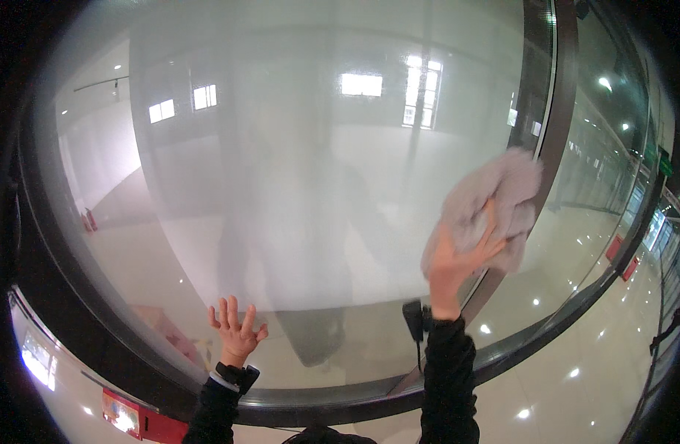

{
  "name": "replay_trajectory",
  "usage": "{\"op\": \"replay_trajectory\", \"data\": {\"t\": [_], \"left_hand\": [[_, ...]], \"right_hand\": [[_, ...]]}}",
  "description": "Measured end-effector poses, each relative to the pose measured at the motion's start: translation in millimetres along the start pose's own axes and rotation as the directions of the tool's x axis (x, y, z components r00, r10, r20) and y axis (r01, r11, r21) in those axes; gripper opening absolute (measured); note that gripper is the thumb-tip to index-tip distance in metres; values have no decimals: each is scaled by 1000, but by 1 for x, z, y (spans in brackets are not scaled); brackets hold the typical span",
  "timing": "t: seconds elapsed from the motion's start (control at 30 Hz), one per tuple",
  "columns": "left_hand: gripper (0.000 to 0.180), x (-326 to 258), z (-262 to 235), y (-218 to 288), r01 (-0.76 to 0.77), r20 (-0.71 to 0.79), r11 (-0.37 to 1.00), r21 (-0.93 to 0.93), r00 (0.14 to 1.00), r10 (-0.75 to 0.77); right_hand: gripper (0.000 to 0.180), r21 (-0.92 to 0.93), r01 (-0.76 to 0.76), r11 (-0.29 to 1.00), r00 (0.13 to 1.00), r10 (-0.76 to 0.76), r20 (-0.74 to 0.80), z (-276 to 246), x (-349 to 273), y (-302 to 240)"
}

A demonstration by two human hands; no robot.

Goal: The person wipes a large glass panel with a cloth, moving the cloth in circular and sweeping motions across the surface. The person uses one hand to hold the cloth and the other to stabilize against the glass while cleaning.

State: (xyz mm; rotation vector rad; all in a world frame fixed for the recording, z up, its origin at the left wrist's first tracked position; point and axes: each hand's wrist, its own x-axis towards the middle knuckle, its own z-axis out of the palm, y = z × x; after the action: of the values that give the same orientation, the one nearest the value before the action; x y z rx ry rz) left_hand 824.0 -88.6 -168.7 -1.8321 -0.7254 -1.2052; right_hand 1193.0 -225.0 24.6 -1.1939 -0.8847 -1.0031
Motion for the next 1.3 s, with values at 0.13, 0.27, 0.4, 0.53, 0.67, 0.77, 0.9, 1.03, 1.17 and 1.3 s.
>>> {"op": "replay_trajectory", "data": {"t": [0.13, 0.27, 0.4, 0.53, 0.67, 0.77, 0.9, 1.03, 1.17, 1.3], "left_hand": [[54, -3, 1, -2, 2, 8, 1000, 5, 1000, -2], [50, -6, 2, -3, 28, -16, 1000, -6, 999, -28], [52, -7, 2, -4, 14, -23, 1000, -6, 1000, -14], [53, -5, 1, -2, -7, -24, 1000, 1, 1000, 7], [52, -2, 1, 0, -6, -21, 1000, 18, 1000, 6], [52, -3, 0, 0, -13, -19, 1000, 23, 1000, 13], [52, -2, -3, 0, 27, -6, 1000, -3, 1000, -27], [51, 0, -4, 1, 1, -12, 1000, 5, 1000, -1], [51, 0, -3, 3, -9, -26, 1000, -3, 1000, 9], [52, -4, 1, 4, 3, -8, 1000, 14, 1000, -2]], "right_hand": [[79, 39, -37, 999, 996, 40, -80, 47, 67, -80], [76, 21, 474, 880, 800, -440, 408, 46, 29, -129], [51, 246, 764, 596, 447, -765, 465, 21, -24, -112], [51, 160, 482, 861, 805, -508, 308, 2, 5, -78], [71, -109, 202, 973, 979, -204, -4, 39, 91, -104], [73, -104, 199, 974, 977, -205, -56, 75, 109, -158], [70, 255, 604, 755, 699, -655, 288, 82, 51, -209], [39, 427, 770, 474, 289, -856, 430, 61, -17, -201], [40, 224, 755, 616, 521, -772, 366, 39, -14, -153], [62, 61, 434, 899, 886, -438, 152, 49, 50, -155]]}}
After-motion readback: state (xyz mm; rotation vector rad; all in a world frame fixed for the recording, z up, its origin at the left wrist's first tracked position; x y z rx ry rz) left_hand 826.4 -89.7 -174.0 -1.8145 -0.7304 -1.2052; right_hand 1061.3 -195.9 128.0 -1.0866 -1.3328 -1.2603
